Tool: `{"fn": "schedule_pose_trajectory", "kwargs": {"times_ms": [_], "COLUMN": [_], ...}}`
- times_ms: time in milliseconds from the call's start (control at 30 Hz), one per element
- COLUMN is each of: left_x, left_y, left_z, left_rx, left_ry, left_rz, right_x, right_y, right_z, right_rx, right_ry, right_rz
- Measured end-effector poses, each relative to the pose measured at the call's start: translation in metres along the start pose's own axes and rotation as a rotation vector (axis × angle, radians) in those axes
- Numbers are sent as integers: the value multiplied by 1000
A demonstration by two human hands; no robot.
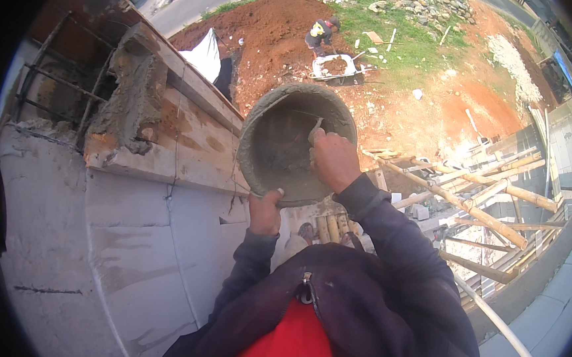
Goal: The person scoops cement from a bucket with a trowel and applies it to a vertical wall section on scaffolding. They repeatedly smooth and level the surface while working at height.
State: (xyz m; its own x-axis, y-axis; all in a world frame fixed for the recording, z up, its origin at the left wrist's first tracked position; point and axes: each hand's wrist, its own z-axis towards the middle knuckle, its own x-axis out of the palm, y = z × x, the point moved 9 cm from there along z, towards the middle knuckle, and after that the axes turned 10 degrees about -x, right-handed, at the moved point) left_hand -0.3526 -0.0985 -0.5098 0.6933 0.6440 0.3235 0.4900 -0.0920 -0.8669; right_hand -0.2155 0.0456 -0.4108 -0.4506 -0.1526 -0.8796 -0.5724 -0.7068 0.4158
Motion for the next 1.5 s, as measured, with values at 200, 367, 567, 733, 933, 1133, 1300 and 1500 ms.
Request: {"fn": "schedule_pose_trajectory", "kwargs": {"times_ms": [200,367,567,733,933,1133,1300,1500], "left_x": [19,44,73,67,71,97,116,81], "left_y": [-14,-19,-32,-43,-69,-95,-87,-31], "left_z": [8,-13,-34,-39,-39,-30,-37,-8], "left_rx": [33,218,350,342,520,662,700,335], "left_ry": [154,20,26,85,1,-68,29,50], "left_rz": [-35,54,229,159,115,204,327,240], "right_x": [-16,-90,-118,-116,-144,-191,-94,17], "right_y": [24,18,6,-30,13,11,-50,-79], "right_z": [-16,-7,23,30,1,-18,6,-34], "right_rx": [-314,-210,-190,-190,-313,-114,57,526], "right_ry": [291,-86,-63,241,-1,-289,99,370], "right_rz": [-109,-227,-298,49,269,-374,298,1267]}}
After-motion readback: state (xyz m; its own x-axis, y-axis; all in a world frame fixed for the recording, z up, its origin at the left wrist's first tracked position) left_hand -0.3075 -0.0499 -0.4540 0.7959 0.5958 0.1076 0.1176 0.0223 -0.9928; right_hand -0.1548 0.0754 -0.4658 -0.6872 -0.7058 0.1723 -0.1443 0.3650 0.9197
